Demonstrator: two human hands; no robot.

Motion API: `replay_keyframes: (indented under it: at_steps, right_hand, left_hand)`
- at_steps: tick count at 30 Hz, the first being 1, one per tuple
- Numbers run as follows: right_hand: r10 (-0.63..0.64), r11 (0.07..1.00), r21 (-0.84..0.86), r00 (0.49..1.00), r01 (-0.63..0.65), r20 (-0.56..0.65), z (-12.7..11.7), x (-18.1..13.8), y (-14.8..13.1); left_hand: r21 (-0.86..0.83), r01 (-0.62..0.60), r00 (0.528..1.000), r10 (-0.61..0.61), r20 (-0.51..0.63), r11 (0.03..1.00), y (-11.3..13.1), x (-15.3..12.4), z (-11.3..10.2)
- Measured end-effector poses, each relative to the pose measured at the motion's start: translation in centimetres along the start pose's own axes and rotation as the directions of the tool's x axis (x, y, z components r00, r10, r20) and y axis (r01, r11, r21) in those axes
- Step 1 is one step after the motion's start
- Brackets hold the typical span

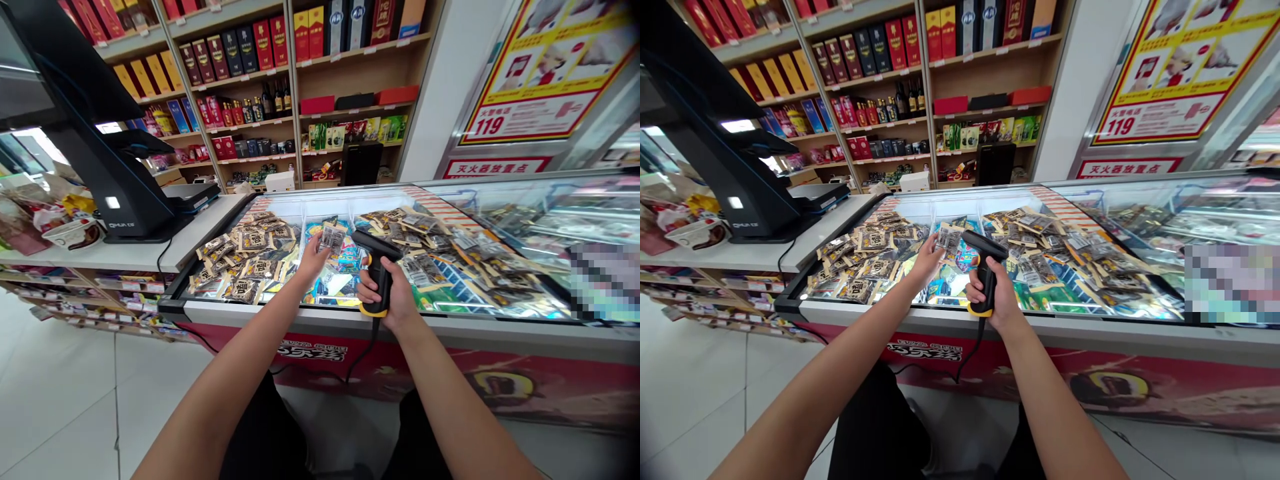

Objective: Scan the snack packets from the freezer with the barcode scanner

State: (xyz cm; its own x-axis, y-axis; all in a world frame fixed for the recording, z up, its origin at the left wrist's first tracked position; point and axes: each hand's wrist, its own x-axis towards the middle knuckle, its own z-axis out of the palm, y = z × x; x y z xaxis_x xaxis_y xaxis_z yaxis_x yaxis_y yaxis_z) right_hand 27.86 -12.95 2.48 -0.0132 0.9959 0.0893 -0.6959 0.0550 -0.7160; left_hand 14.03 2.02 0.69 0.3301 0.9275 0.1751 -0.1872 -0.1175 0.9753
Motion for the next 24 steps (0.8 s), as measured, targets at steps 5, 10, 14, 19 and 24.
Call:
replay_keyframes:
  at_steps: [5, 10, 14, 19, 24]
  right_hand:
    - [-0.14, 0.99, -0.006, 0.988, 0.14, -0.071, -3.6, -2.7, -3.6]
    - [-0.237, 0.957, 0.136, 0.961, 0.256, -0.14, -8.4, -6.5, -7.7]
    - [-0.267, 0.848, 0.435, 0.953, 0.302, -0.142, -9.8, -7.6, -8.0]
    - [-0.257, 0.81, 0.509, 0.957, 0.291, -0.137, -9.5, -7.2, -7.2]
    - [-0.255, 0.835, 0.459, 0.953, 0.302, -0.164, -9.1, -6.6, -7.5]
  left_hand:
    - [0.199, -0.109, 0.994, 0.105, 0.032, 0.974, 0.7, 0.2, 0.8]
    - [0.497, -0.453, 0.89, 0.35, 0.291, 0.74, 2.8, 0.9, 6.0]
    - [0.682, -0.598, 0.801, 0.342, 0.491, 0.42, 6.0, 2.4, 12.5]
    - [0.744, -0.594, 0.804, 0.207, 0.557, 0.306, 7.3, 6.3, 19.4]
    - [0.704, -0.479, 0.852, 0.086, 0.516, 0.524, 4.6, 9.0, 21.6]
